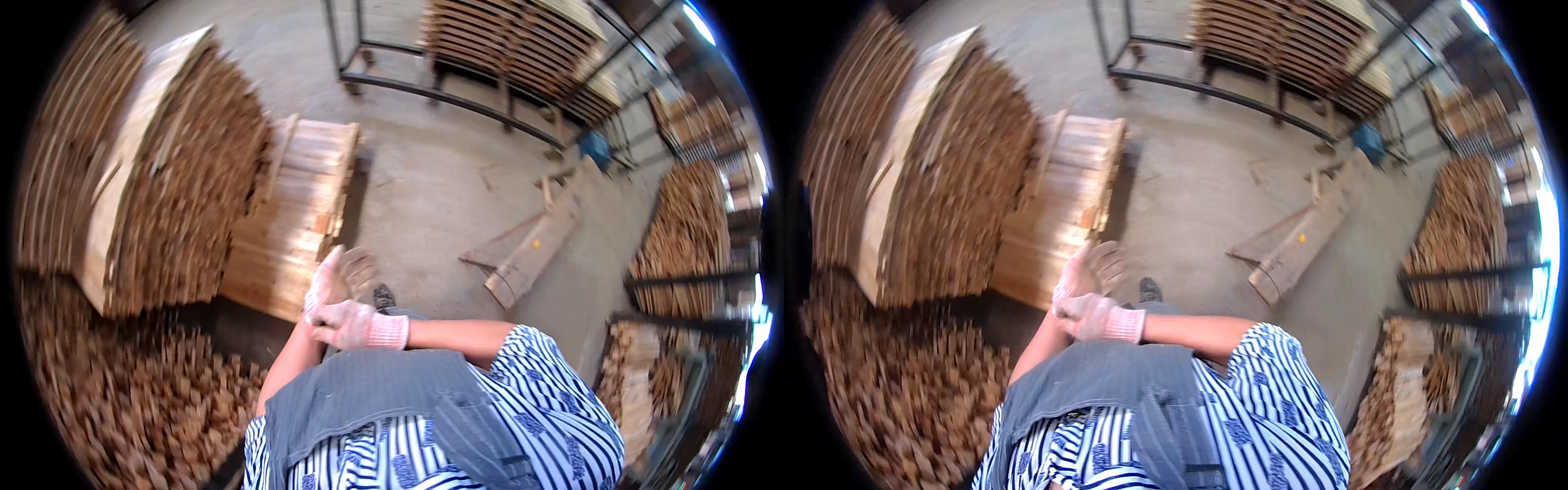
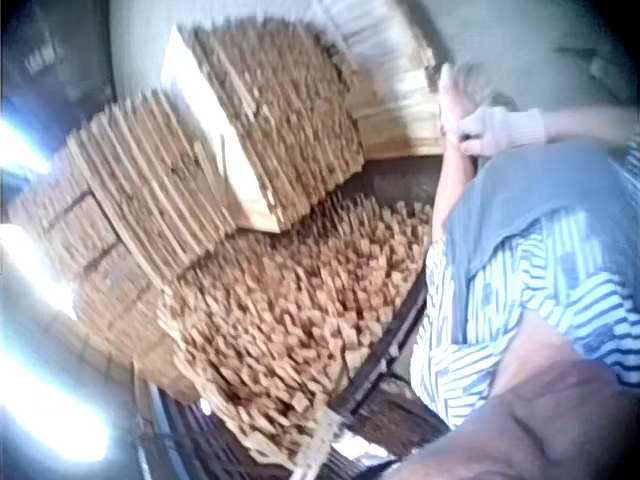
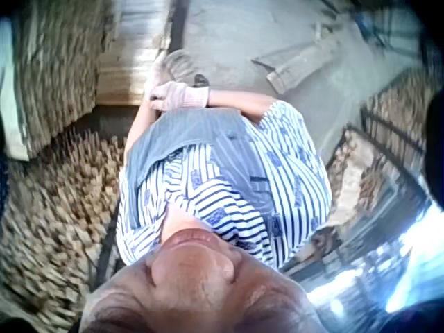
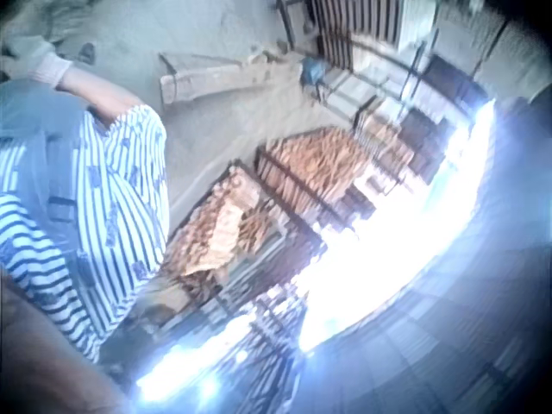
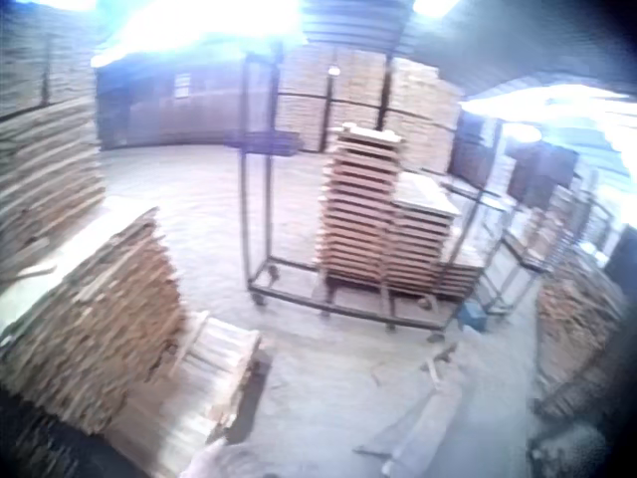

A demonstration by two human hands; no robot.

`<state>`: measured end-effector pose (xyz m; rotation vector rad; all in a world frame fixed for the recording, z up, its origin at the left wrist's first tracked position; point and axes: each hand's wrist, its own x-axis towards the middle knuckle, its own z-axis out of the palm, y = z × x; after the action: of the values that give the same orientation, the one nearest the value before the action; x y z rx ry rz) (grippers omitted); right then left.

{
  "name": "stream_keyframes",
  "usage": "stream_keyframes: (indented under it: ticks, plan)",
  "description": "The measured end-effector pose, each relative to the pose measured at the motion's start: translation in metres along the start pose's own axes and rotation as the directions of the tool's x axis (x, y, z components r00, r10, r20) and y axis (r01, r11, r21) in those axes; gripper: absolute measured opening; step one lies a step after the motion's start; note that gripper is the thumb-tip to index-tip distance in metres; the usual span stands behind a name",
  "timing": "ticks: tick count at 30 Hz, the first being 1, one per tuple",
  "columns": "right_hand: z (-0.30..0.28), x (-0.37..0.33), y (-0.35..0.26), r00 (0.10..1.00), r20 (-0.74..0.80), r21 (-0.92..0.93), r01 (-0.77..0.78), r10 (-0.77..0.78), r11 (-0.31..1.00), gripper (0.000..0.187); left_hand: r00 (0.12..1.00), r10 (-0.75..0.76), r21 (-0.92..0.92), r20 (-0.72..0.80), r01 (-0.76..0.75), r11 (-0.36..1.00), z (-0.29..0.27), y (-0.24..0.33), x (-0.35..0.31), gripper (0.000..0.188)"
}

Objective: The person walks through a lumber warehouse and puts on a pair of work gloves. They then pick up a wooden pallet and place it on top of a stack of lumber. Finally, they begin picking up loose wooden planks from a pile and arranging them neatly on the pallet.

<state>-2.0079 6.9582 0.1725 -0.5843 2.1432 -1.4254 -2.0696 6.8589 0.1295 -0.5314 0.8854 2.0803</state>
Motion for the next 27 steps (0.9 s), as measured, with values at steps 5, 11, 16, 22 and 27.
stream_keyframes:
  ticks: [5, 11, 16, 22, 27]
  plan:
    - [-0.028, -0.007, 0.005, 0.994, -0.098, -0.05, 0.039, -0.043, 0.998, 0.032, 0.999, 0.027, -0.165, 0.035, -0.021, 0.986, -0.043, 0.0, 0.003, 0.062]
    - [-0.125, -0.129, 0.026, 0.926, 0.267, -0.239, -0.204, 0.266, 0.949, 0.031, 0.996, -0.011, -0.162, -0.086, -0.003, 0.987, -0.066, 0.013, -0.029, 0.051]
    - [-0.08, -0.209, -0.046, 0.223, 0.938, -0.115, -0.527, 0.267, 0.842, 0.039, 0.983, -0.047, -0.179, -0.176, 0.015, 0.984, -0.089, 0.019, -0.047, 0.044]
    - [-0.02, -0.248, -0.071, 0.275, 0.91, -0.015, -0.727, 0.311, 0.686, 0.039, 0.992, -0.074, -0.198, -0.1, 0.053, 0.979, -0.107, 0.013, -0.045, 0.051]
    - [0.013, -0.265, -0.071, 0.335, 0.846, 0.051, -0.825, 0.415, 0.563, 0.039, 0.992, -0.12, -0.17, -0.038, 0.112, 0.979, -0.11, 0.006, -0.042, 0.055]
